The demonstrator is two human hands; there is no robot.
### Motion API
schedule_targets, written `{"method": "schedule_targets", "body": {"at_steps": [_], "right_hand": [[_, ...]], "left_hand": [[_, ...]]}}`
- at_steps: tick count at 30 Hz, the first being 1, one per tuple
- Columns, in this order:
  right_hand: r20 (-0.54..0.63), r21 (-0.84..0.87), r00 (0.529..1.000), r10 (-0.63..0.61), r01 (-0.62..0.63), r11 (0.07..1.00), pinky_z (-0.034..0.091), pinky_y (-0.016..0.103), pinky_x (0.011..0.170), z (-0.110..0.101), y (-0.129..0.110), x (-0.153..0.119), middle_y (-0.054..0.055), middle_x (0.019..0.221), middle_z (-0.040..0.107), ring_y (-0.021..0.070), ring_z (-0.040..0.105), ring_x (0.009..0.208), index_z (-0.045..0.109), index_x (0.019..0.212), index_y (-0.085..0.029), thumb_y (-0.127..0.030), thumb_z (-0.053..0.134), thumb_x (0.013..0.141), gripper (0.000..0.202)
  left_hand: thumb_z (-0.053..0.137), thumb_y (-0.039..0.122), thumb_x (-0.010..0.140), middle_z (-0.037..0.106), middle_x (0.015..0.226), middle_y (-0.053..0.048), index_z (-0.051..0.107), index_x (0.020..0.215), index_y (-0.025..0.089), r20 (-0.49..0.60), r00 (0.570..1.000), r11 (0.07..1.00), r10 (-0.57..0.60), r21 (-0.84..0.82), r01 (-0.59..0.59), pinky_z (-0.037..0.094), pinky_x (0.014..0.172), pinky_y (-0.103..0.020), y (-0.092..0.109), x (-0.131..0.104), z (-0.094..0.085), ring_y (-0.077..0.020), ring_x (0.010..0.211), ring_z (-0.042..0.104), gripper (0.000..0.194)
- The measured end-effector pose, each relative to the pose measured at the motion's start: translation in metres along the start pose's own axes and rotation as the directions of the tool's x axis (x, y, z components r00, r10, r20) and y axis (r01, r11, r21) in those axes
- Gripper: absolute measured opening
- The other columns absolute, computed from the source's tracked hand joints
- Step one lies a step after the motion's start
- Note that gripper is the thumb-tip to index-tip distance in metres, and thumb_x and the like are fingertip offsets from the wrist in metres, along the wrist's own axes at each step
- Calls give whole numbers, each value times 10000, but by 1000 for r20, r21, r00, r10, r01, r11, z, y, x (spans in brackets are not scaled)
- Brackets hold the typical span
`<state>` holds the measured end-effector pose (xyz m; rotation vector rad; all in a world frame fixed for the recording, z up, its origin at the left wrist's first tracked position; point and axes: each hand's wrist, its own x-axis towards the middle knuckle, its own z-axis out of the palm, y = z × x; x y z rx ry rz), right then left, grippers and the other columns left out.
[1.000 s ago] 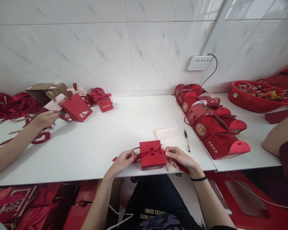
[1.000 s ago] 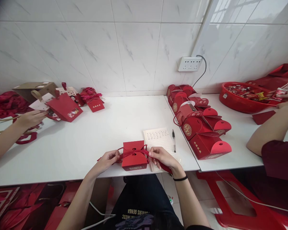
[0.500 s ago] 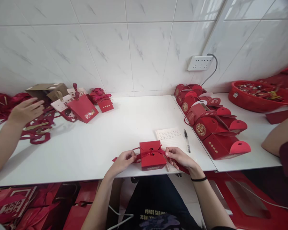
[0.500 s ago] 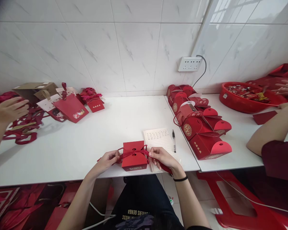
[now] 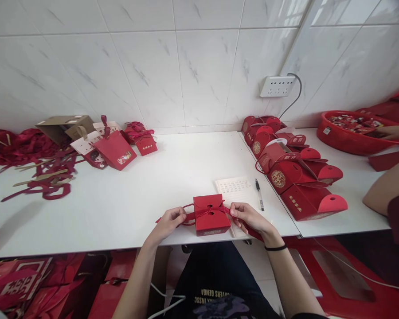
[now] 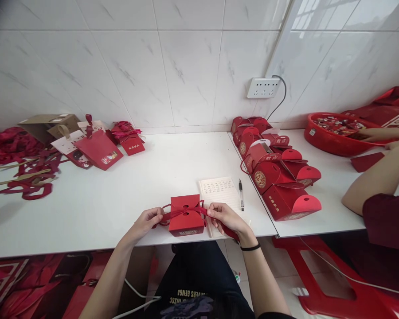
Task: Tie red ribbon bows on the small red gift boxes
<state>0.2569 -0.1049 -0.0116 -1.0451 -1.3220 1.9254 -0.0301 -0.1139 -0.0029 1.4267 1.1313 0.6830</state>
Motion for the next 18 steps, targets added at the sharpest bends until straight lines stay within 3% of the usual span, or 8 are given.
{"method": "schedule_targets", "body": {"at_steps": [9,15,18], "right_hand": [[-56,41,998,-14,16,999,196,155,272,-2,2,-3,-72,433,477,44,354,255,430,676,-178,-575,660,728,462],[-115,-46,993,-18,13,999,182,153,279,-1,-2,-10,-70,438,468,38,335,266,434,680,-179,-582,647,731,458],[-142,-105,990,-23,8,994,190,154,284,-3,-4,-14,-62,450,474,40,346,277,428,664,-179,-589,645,726,467]], "left_hand": [[483,449,774,361,586,34,346,582,181,-93,991,995,101,24,-99,295,568,-240,-2,-4,0,-103,567,329,357],[513,468,780,483,576,22,395,606,183,-123,992,995,24,98,-12,354,581,-247,1,-14,-6,-120,581,441,355],[532,458,774,457,543,40,408,611,183,-127,992,991,12,131,5,333,543,-230,4,-18,-10,-103,534,398,344]]}}
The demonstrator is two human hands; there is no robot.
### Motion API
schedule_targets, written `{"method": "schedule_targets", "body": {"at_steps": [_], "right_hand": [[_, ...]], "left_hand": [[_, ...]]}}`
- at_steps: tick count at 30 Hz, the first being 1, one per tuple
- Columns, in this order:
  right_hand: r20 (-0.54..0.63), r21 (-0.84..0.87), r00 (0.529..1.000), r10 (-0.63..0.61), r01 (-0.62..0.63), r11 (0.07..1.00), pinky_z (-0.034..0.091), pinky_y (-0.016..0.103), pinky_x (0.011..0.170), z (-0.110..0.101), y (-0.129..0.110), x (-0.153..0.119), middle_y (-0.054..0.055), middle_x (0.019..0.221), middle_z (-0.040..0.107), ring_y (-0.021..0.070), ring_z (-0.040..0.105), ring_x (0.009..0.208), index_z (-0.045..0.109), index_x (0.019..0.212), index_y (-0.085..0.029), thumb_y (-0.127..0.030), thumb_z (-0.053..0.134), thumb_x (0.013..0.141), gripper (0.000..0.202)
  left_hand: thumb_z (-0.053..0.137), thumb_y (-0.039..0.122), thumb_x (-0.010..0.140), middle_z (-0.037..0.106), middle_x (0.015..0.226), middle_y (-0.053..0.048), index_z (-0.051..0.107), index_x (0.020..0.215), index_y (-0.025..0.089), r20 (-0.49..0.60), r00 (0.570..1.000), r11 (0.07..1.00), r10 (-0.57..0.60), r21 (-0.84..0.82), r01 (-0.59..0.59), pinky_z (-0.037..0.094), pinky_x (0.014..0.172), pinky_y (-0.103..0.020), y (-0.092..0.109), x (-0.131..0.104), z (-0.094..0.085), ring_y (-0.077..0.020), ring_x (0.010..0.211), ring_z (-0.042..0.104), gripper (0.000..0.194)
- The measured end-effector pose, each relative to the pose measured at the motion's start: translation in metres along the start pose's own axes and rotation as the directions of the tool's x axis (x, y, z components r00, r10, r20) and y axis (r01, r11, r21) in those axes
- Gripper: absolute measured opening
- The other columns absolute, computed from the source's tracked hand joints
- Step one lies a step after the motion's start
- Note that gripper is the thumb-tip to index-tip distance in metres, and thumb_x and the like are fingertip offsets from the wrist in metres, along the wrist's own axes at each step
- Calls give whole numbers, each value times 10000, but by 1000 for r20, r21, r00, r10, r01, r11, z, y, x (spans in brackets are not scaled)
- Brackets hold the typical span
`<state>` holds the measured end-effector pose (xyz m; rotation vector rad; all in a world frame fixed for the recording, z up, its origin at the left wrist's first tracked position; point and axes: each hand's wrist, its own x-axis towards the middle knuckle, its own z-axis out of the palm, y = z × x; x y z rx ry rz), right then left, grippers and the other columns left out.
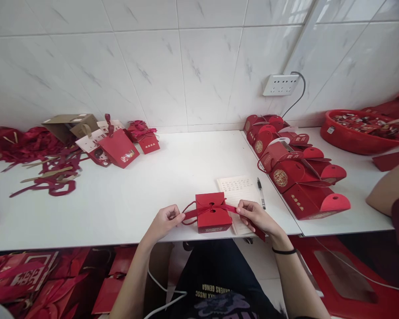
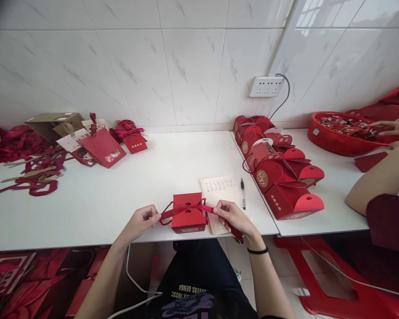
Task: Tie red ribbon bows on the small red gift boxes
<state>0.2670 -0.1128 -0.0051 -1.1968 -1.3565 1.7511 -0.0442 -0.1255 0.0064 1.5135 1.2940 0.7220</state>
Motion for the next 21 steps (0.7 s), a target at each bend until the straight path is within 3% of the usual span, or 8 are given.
{"method": "schedule_targets", "body": {"at_steps": [8,21], "right_hand": [[-61,-111,998,3,-10,994,242,163,299,-7,0,-2,-60,462,472,50,382,293,429,664,-181,-603,631,729,472],[-146,-247,988,41,-77,966,221,173,286,-19,0,-13,-56,451,460,66,388,287,424,667,-187,-669,583,707,509]], "left_hand": [[552,442,748,367,525,60,382,590,182,-70,997,997,-28,64,32,269,481,-210,-2,0,-8,-80,493,314,349],[569,456,738,450,544,42,468,616,175,-112,991,985,-77,143,93,326,509,-222,-1,-7,-25,-102,521,396,323]]}}
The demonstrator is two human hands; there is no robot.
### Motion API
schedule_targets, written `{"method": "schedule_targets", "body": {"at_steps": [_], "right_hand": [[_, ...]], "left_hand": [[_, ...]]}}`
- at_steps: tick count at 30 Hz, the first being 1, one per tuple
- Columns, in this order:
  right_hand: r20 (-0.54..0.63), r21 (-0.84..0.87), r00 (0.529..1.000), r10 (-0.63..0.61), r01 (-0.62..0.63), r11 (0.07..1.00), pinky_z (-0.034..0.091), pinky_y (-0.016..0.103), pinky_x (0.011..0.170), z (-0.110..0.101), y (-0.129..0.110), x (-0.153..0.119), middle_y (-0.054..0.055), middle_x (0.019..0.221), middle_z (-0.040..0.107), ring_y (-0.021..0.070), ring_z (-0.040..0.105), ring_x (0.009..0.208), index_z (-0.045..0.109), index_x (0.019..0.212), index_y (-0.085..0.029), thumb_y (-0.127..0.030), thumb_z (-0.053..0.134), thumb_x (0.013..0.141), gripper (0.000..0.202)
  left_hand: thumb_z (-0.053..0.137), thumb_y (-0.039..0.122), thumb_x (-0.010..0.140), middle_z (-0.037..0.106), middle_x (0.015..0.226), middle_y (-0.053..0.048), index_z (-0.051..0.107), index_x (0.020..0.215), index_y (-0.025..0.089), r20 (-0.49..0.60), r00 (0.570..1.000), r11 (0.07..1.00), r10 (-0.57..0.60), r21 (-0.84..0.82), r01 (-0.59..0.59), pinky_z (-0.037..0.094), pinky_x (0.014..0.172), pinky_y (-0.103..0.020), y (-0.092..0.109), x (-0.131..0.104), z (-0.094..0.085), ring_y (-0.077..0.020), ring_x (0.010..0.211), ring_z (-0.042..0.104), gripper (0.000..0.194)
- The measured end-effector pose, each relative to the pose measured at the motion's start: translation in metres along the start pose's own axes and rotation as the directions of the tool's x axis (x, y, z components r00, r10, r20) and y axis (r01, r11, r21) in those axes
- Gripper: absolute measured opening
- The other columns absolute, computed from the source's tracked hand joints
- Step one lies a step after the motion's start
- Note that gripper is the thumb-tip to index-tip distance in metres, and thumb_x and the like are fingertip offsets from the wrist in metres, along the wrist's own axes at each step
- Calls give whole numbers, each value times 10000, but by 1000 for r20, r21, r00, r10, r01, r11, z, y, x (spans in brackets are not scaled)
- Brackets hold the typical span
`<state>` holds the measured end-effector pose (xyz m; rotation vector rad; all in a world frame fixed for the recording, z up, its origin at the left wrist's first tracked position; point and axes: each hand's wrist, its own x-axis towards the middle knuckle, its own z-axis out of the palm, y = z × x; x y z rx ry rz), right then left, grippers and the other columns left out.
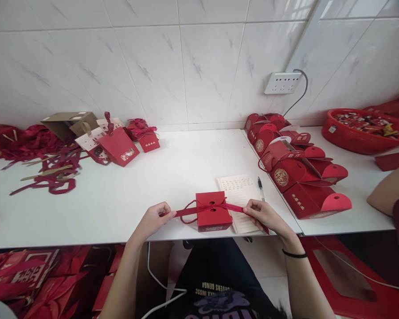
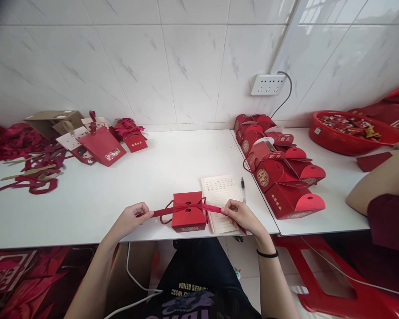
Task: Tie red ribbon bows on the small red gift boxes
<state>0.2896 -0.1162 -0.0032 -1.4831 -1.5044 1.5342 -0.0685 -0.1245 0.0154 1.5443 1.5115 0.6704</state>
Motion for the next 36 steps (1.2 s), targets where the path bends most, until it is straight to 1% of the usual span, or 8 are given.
{"method": "schedule_targets", "body": {"at_steps": [5,11,16,21,25,31,36], "right_hand": [[-11,4,1000,13,-13,1000,239,173,299,-4,-2,-5,-55,478,479,61,402,297,423,664,-184,-629,604,713,483],[-39,-29,999,20,-22,999,235,181,310,-6,-2,-6,-56,470,479,63,399,300,430,650,-185,-636,602,699,485],[-70,-69,997,45,-50,996,227,184,314,-10,0,-8,-56,471,476,66,395,303,434,649,-186,-656,593,689,497],[-86,-92,996,27,-35,995,271,181,343,-16,4,-11,-52,486,488,59,400,320,449,661,-179,-640,588,715,484],[-105,-104,994,28,-39,994,288,182,346,-19,8,-13,-49,487,488,62,406,328,453,661,-179,-645,587,714,488],[-138,-92,989,61,-74,993,304,182,330,-21,11,-15,-52,470,478,68,402,332,454,656,-185,-664,599,681,501],[-170,-144,983,66,-91,985,303,187,340,-19,9,-16,-54,459,473,70,394,325,455,653,-188,-632,580,707,465]], "left_hand": [[563,482,741,463,560,40,488,627,174,-15,1000,998,-26,49,27,337,523,-222,-3,-4,-9,-105,534,411,337],[552,482,754,466,557,38,484,628,174,-31,999,996,-30,80,32,333,521,-222,-13,-7,-12,-107,536,405,339],[553,496,751,474,567,36,487,629,176,-50,997,993,-53,104,58,341,522,-219,-13,-9,-17,-110,544,417,349],[548,496,739,488,558,30,502,622,177,-71,996,992,-53,114,61,355,522,-225,-12,-12,-20,-116,541,434,343],[544,505,736,493,551,27,507,615,178,-89,995,988,-54,140,67,360,522,-229,-16,-13,-23,-120,537,438,350],[543,535,735,513,582,21,528,629,178,-116,990,978,-85,183,105,367,548,-230,-24,-17,-32,-124,562,449,372],[528,561,710,486,548,30,515,612,180,-151,982,969,-111,201,141,334,521,-228,-29,-20,-35,-121,537,425,394]]}}
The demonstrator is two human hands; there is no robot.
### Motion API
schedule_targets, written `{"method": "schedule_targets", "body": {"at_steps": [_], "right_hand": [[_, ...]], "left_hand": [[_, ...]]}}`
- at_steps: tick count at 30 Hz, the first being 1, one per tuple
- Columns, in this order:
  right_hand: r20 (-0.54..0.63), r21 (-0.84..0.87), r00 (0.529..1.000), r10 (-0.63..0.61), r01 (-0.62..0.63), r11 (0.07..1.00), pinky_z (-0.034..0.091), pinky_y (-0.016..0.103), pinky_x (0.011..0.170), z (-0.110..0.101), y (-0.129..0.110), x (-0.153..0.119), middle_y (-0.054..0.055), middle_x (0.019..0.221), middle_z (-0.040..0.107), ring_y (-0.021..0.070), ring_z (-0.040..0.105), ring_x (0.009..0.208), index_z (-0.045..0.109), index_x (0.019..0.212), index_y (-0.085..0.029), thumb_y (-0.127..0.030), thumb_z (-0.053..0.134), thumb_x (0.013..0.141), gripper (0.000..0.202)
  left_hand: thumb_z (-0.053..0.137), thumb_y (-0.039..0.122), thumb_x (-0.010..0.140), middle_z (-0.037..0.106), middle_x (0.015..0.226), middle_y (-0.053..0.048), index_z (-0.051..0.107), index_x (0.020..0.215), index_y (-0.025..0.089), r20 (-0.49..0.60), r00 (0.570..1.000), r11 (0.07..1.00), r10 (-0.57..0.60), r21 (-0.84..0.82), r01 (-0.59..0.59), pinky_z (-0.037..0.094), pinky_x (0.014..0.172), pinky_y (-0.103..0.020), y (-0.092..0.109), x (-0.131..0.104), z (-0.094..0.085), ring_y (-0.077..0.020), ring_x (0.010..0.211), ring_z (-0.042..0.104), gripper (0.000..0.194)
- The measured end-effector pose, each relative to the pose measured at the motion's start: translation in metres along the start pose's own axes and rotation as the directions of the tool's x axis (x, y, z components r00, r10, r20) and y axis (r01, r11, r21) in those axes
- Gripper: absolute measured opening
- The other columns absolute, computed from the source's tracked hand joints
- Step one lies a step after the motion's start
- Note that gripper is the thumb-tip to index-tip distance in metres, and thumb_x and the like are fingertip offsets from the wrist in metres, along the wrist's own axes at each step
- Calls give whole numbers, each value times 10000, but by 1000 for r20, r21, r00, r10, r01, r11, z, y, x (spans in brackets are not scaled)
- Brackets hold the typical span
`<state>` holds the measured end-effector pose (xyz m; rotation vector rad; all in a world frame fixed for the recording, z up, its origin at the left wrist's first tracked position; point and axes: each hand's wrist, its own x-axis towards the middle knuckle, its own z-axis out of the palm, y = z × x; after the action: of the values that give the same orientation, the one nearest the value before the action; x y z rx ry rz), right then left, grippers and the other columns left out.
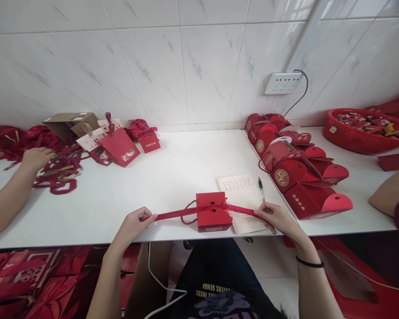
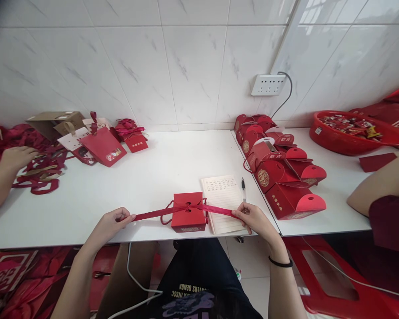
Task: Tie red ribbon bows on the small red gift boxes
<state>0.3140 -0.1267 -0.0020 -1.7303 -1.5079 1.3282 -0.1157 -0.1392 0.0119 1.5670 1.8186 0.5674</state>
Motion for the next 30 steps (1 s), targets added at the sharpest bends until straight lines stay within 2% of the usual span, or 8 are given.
{"method": "schedule_targets", "body": {"at_steps": [4,7,10,12,16,20,24,30], "right_hand": [[-60,-130,998,18,-26,991,323,210,362,-4,-6,-10,-46,479,485,85,412,325,456,632,-197,-568,562,728,398],[-151,-297,988,6,-51,954,394,257,427,-12,-18,-23,0,577,575,134,500,391,521,647,-204,-517,535,739,326],[-297,-429,943,-149,7,903,459,329,577,-10,-37,-31,71,755,654,242,614,656,605,692,-210,-519,516,748,326],[-302,-426,904,-302,155,891,464,362,686,1,-51,-30,100,849,662,281,610,821,635,753,-205,-520,494,779,347],[-25,-187,917,-397,386,903,462,332,761,34,-67,-15,91,994,652,245,594,922,626,953,-207,-483,458,860,336],[136,2,921,-364,367,930,441,297,690,51,-62,0,66,817,647,201,583,771,582,816,-176,-514,452,874,366],[151,132,933,-325,307,942,400,268,618,51,-55,6,36,697,589,160,524,659,536,704,-167,-581,519,811,429],[175,307,942,-286,224,925,389,256,620,52,-52,8,22,677,573,148,511,648,495,680,-172,-616,614,720,461]], "left_hand": [[486,558,715,495,553,23,530,643,192,-11,999,996,-38,82,39,345,522,-245,-7,-2,-7,-143,545,456,376],[480,492,711,581,694,-27,565,716,195,-159,985,972,-71,212,105,408,619,-302,-4,-4,-14,-203,679,534,309],[462,475,742,610,878,-65,582,809,192,-268,961,978,65,207,-8,426,788,-355,19,-7,-8,-239,846,551,314],[430,484,805,612,952,-54,583,871,203,-128,978,984,163,92,-151,418,850,-340,42,-9,4,-223,914,552,326],[381,485,874,600,1063,-40,575,981,217,186,950,965,250,-132,-228,400,892,-302,80,-7,37,-200,1005,538,347],[351,506,884,600,923,-37,560,888,197,247,938,963,244,-179,-204,409,794,-296,88,0,55,-195,874,541,373],[400,510,862,482,678,19,427,687,190,261,933,949,246,-261,-177,362,624,-262,82,5,63,-141,646,451,366],[441,521,847,418,596,43,359,668,193,277,927,905,253,-408,-125,320,574,-244,70,11,72,-116,572,397,383]]}}
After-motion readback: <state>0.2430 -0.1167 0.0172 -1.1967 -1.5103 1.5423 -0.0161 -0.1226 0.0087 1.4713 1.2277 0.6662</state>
